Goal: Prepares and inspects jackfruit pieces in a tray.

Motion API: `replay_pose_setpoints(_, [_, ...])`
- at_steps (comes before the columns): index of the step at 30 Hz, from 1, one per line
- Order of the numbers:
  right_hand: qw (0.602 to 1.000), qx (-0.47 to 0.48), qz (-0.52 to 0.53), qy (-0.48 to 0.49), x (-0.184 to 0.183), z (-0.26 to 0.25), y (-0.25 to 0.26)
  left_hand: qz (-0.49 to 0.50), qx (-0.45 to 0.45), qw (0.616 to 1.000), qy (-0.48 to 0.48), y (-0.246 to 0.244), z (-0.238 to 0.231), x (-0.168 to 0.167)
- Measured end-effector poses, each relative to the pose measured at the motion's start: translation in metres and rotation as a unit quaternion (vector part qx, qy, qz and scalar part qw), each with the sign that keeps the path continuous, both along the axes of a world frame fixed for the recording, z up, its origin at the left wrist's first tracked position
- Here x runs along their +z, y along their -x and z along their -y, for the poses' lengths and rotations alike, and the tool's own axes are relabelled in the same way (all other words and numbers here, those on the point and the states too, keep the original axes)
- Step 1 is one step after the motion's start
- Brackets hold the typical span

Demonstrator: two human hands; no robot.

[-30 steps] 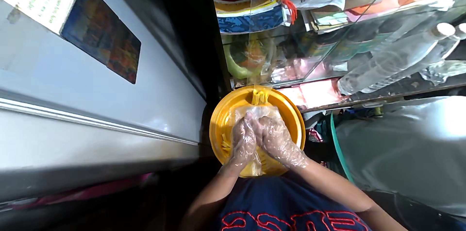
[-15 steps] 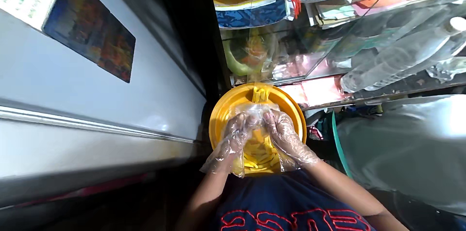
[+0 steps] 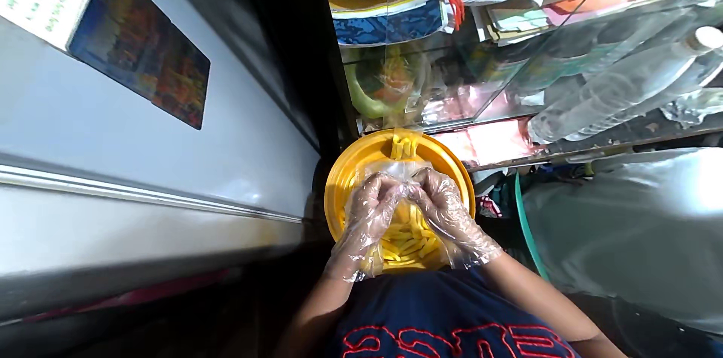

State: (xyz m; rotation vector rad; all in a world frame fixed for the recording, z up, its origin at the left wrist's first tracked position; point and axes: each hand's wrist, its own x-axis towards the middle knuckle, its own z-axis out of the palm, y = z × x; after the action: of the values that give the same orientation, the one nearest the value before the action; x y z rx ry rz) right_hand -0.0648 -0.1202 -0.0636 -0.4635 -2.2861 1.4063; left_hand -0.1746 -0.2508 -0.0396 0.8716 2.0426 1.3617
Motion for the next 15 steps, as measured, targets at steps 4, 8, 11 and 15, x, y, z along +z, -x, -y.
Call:
replay_pose_setpoints(4, [0.999,0.007,-0.008,0.038,-0.0001,-0.0007,-0.0008,0.042,0.008,0.999,0.009,-0.0001,-0.0006,0.0056])
replay_pose_setpoints(8, [1.0,-0.008,0.0,-0.024,0.0008,-0.0018,0.0,-0.027,0.009,0.999,0.021,-0.0021,-0.0018,0.0038])
replay_pose_setpoints(11, [0.998,-0.014,0.005,-0.053,0.0006,-0.0024,0.0004,-0.068,0.019,0.997,0.014,-0.0035,-0.0027,0.0016])
replay_pose_setpoints(15, [0.998,-0.035,0.017,-0.04,0.006,-0.0019,0.0021,0.109,-0.018,0.994,-0.004,0.0056,-0.0003,0.0053])
